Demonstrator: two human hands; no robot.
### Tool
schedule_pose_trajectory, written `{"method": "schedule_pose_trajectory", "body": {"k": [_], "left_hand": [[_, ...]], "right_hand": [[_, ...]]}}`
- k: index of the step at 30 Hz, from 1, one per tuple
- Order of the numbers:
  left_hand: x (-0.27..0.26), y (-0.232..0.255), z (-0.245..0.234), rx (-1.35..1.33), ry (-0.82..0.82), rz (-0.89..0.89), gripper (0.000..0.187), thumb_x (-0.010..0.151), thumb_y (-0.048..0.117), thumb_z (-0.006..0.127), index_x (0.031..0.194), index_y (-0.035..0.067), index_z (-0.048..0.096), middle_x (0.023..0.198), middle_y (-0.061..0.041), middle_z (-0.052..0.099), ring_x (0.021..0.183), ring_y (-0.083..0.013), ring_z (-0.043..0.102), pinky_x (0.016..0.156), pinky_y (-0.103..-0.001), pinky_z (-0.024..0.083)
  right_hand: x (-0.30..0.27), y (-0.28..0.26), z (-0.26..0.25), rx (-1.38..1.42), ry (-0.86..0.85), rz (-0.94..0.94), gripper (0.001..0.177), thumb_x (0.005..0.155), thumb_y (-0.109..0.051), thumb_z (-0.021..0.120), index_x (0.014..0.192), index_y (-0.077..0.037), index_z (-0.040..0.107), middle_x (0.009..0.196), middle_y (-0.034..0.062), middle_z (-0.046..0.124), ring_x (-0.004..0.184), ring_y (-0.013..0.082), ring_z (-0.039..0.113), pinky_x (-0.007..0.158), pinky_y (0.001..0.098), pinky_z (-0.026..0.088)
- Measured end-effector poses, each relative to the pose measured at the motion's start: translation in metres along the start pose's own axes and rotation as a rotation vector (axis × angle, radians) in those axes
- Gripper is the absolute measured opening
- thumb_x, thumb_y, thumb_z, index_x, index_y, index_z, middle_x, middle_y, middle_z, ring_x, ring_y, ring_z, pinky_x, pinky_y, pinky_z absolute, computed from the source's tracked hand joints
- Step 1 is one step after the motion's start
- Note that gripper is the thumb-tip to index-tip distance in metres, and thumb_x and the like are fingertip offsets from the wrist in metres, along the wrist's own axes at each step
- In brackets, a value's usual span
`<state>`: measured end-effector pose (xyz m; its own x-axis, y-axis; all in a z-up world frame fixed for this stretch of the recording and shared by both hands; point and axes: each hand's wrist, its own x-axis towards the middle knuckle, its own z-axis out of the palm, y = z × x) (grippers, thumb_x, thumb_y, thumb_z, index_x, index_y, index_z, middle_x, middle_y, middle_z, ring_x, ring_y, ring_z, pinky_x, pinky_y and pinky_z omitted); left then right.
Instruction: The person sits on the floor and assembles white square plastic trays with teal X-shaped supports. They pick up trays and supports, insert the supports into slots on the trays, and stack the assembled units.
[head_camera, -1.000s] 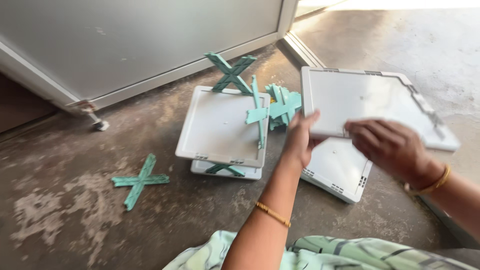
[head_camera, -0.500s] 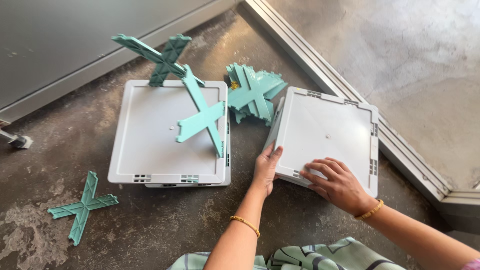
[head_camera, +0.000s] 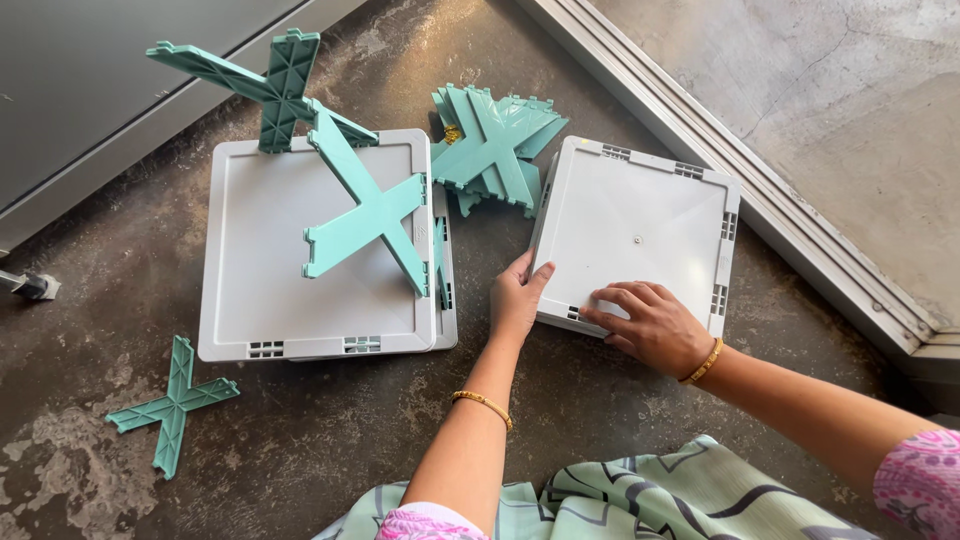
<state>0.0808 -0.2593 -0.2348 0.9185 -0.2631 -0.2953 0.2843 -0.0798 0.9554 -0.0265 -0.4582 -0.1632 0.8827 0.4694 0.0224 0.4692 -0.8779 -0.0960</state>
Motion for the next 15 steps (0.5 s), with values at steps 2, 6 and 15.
{"method": "schedule_pose_trajectory", "body": {"k": [2, 6, 15], "left_hand": [[-0.003, 0.007, -0.002, 0.455, 0.095, 0.022, 0.054, 0.089, 0.041, 0.074, 0.138, 0.018, 0.070, 0.111, -0.009, 0.074, 0.099, -0.0222, 0.072, 0.086, -0.034, 0.056], [-0.011, 0.025, 0.001, 0.725, 0.121, -0.036, 0.054, 0.089, 0.040, 0.073, 0.138, 0.018, 0.065, 0.113, -0.009, 0.067, 0.094, -0.0238, 0.069, 0.078, -0.037, 0.058], [-0.036, 0.067, 0.013, 1.187, 0.014, 0.101, 0.070, 0.090, 0.038, 0.071, 0.144, 0.000, 0.047, 0.133, -0.019, 0.056, 0.120, -0.0309, 0.058, 0.091, -0.040, 0.054]], "right_hand": [[0.002, -0.003, 0.004, -0.038, -0.068, 0.012, 0.062, 0.081, -0.028, 0.074, 0.140, -0.033, 0.055, 0.138, 0.0035, 0.054, 0.129, 0.0250, 0.050, 0.107, 0.0431, 0.044], [0.003, -0.009, 0.011, -0.046, -0.101, 0.046, 0.058, 0.085, -0.025, 0.071, 0.141, -0.032, 0.055, 0.139, 0.0027, 0.054, 0.131, 0.0236, 0.050, 0.108, 0.0415, 0.044], [0.015, -0.017, 0.000, -0.032, -0.212, 0.121, 0.055, 0.087, -0.033, 0.068, 0.141, -0.027, 0.058, 0.141, 0.0057, 0.055, 0.127, 0.0257, 0.052, 0.105, 0.0441, 0.045]]}}
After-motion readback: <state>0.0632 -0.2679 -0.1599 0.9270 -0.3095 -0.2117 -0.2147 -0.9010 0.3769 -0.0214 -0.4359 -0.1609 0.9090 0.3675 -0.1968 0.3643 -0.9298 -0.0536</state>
